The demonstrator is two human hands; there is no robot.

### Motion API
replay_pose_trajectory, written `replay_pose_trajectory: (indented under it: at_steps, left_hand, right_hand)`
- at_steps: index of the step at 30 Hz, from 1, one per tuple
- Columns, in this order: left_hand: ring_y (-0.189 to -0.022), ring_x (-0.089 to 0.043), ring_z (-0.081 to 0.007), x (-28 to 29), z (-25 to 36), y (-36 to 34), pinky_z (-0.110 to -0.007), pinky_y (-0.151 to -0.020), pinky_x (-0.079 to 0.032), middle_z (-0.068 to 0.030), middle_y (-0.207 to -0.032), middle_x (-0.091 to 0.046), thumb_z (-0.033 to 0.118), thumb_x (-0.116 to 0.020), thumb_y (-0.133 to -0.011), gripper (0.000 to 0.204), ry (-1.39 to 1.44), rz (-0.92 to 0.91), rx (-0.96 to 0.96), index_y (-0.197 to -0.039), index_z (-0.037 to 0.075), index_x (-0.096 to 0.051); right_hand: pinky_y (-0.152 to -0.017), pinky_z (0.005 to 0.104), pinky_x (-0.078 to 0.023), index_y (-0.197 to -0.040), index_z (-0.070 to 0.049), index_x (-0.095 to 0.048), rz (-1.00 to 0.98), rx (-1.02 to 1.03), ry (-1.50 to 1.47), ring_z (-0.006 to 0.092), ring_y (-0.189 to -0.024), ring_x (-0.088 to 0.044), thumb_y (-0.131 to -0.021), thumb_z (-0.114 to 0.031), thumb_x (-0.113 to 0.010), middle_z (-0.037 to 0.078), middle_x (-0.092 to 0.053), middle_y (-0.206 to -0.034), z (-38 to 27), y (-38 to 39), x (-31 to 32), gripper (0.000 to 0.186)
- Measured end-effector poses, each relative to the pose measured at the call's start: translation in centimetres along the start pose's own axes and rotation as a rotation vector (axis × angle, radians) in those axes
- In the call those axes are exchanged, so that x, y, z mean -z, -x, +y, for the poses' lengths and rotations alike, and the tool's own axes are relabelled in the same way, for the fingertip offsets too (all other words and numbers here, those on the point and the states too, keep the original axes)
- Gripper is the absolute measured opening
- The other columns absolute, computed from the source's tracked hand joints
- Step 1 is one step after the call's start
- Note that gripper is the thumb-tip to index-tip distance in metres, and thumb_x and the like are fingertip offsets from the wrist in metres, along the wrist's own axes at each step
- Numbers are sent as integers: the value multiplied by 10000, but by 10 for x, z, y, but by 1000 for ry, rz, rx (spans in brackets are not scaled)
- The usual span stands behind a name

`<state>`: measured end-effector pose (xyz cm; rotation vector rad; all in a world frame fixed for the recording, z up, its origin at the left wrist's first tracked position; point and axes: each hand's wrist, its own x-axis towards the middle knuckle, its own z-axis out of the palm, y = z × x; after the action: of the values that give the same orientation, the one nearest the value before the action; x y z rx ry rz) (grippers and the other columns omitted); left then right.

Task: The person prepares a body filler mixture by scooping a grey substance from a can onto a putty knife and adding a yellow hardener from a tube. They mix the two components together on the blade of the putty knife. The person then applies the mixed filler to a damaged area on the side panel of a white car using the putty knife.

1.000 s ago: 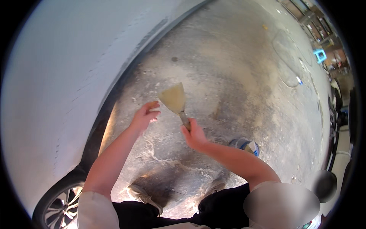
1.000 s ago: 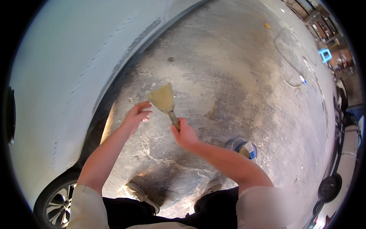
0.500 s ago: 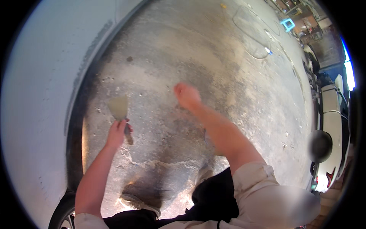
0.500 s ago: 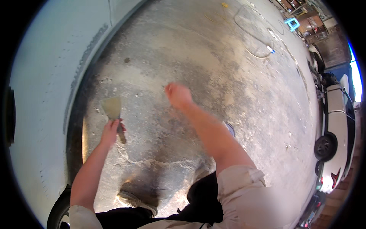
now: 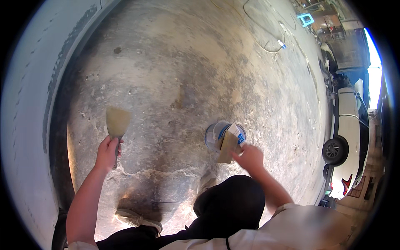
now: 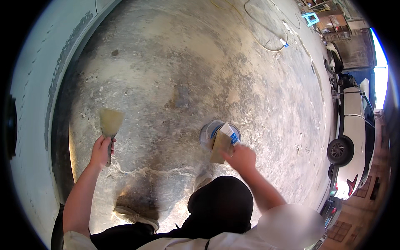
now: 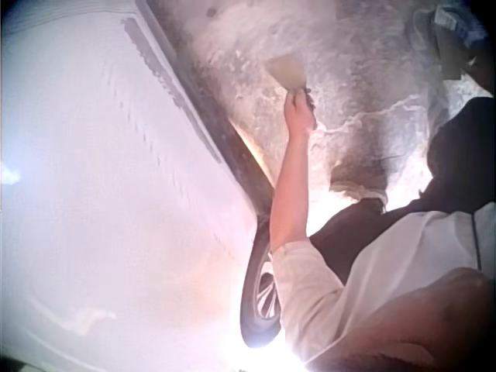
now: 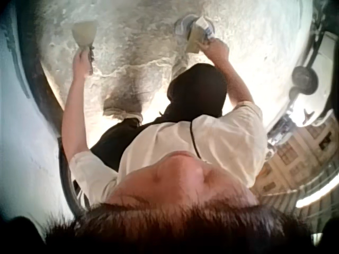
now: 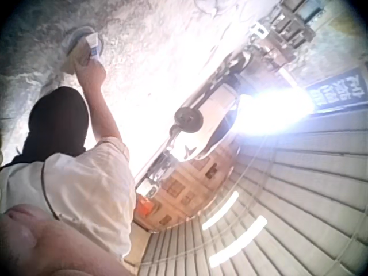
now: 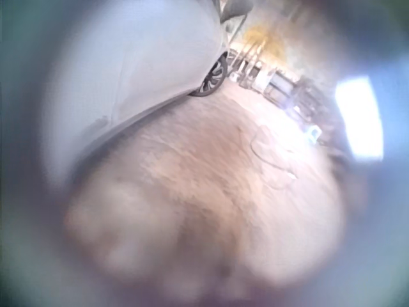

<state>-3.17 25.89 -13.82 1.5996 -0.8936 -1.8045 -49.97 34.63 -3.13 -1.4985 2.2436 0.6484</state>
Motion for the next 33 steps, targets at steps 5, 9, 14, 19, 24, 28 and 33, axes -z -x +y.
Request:
replay_pose_trajectory:
  at_steps: [5,9,14,19,24,28,33]
  left_hand:
    - [-609,-485,-103,-29,19,11,-257,-582,-411,-23,-694,-534,182,-437,-995,234,-50,-112,-58,-967,10,-594]
    - [-625,-499,-112,-41,31,20,-261,-599,-426,-38,-717,-545,176,-443,-994,218,-66,-149,-77,-974,10,-582]
    - [-649,-515,-103,-43,56,41,-258,-619,-432,-31,-729,-562,154,-450,-983,204,-35,-126,-188,-979,3,-588]
    - [-787,-641,-193,-50,107,56,-321,-722,-531,-131,-987,-662,60,-474,-940,188,179,-163,-295,-1093,-8,-560]
    - [-886,-676,-317,-52,177,87,-417,-732,-580,-177,-1042,-645,29,-530,-876,270,423,-153,-442,-1144,-5,-539]
    - [-821,-682,-236,-50,209,146,-360,-720,-575,-134,-999,-673,131,-627,-923,252,616,34,-364,-1124,-13,-577]
    - [-866,-653,-131,-53,200,183,-289,-748,-538,-76,-997,-688,95,-648,-920,208,432,178,-576,-1102,2,-607]
  right_hand:
    - [-773,439,-515,-983,-53,-634,213,-18,-200,346,-896,-657,-736,-571,-717,158,-674,-935,-2,14,-41,581]
    - [-715,393,-521,-951,-42,-619,252,-36,-354,297,-796,-666,-747,-444,-772,143,-666,-860,10,2,-61,476]
    - [-694,295,-517,-1045,-19,-607,-16,181,-887,146,-809,-648,-839,-156,-725,62,-670,-883,6,1,-25,274]
    - [-851,297,-504,-1198,-18,-545,9,645,-1547,140,-982,-628,-885,-34,-650,44,-660,-1041,-61,9,95,331]
    - [-934,319,-464,-1236,-28,-536,-135,943,-1774,130,-1075,-584,-895,-50,-646,29,-645,-1095,-141,26,189,359]
    - [-872,300,-472,-1215,-21,-548,-295,797,-1792,115,-1009,-585,-902,-93,-650,35,-641,-1081,-217,62,224,338]
    - [-822,282,-479,-1170,-10,-556,-110,933,-1596,101,-960,-587,-903,-124,-658,51,-643,-1052,-243,99,224,307]
